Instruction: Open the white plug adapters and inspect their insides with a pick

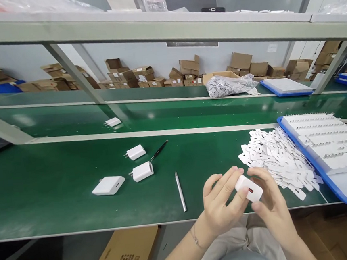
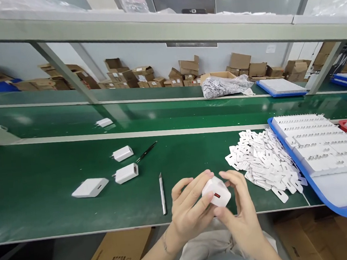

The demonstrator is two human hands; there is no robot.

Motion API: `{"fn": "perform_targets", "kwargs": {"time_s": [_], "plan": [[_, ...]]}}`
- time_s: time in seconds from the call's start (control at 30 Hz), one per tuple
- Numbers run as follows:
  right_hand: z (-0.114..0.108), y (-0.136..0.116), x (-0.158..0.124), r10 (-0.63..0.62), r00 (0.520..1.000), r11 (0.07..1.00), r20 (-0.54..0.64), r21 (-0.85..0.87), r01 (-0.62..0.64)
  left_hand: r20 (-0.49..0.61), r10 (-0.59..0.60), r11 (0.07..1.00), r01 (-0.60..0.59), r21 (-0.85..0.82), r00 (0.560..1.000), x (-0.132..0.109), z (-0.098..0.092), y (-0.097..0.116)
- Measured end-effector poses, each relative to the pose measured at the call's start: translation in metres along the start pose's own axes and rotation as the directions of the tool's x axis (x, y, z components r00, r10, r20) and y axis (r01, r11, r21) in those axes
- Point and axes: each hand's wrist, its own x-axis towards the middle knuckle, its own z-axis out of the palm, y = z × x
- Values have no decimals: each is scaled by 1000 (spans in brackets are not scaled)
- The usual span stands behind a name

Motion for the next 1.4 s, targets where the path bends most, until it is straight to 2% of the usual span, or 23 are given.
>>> {"fn": "perform_targets", "kwargs": {"time_s": [0.1, 0.17, 0.23, 0.3, 0.37, 0.4, 0.47, 0.53, 0.6, 0.67, 0.8, 0.9, 1.0, 1.13, 1.2, 1.27, 1.33, 1.4], "plan": [[-5, 4, 2, 130, 986, 982, 100, 125, -142, -26, -27, 1000, 27, -14, 999, -6, 6, -1], [-8, 5, 5, 108, 987, 980, 115, 152, -125, -45, -35, 995, 31, -99, 998, -7, 9, 1], [-12, 4, 8, 34, 996, 993, 79, 113, -43, -7, -114, 948, 107, -299, 993, -6, 9, 4], [-19, 0, 10, -55, 997, 998, 46, 16, 55, 122, -283, 793, 304, -528, 951, -2, 5, 5], [-28, -5, 14, -144, 985, 983, 94, -98, 154, 311, -415, 548, 508, -664, 855, 2, -1, 3], [-32, -8, 15, -176, 975, 970, 134, -145, 195, 396, -440, 432, 577, -694, 806, 4, -3, 0], [-39, -13, 19, -208, 954, 946, 215, -203, 252, 509, -428, 256, 640, -725, 747, 7, -6, -4], [-43, -16, 23, -224, 942, 935, 249, -217, 279, 552, -409, 151, 651, -744, 726, 8, -5, -7], [-43, -16, 24, -251, 934, 929, 256, -207, 306, 550, -418, 93, 637, -765, 723, 9, -1, -6], [-42, -15, 24, -292, 921, 918, 257, -196, 345, 520, -442, 76, 608, -791, 731, 8, 4, -3], [-36, -14, 21, -376, 892, 882, 251, -198, 428, 429, -488, 111, 542, -833, 760, 10, 10, 7], [-31, -14, 21, -425, 884, 854, 195, -236, 463, 407, -507, 107, 524, -845, 760, 14, 12, 13], [-25, -15, 23, -470, 875, 843, 115, -236, 483, 426, -555, 47, 538, -841, 715, 17, 16, 18], [-23, -15, 28, -455, 885, 877, 102, -122, 465, 458, -604, -38, 550, -834, 652, 17, 22, 23], [-28, -15, 29, -418, 904, 902, 91, -79, 425, 473, -607, -53, 561, -826, 639, 16, 23, 22], [-40, -15, 28, -331, 936, 940, 115, -48, 338, 487, -590, -39, 579, -814, 644, 16, 22, 20], [-56, -12, 26, -169, 967, 986, 189, 31, 166, 492, -544, 44, 609, -792, 680, 17, 21, 18], [-71, -5, 22, 22, 963, 986, 270, 151, -65, 516, -434, 199, 637, -745, 739, 20, 22, 18]]}}
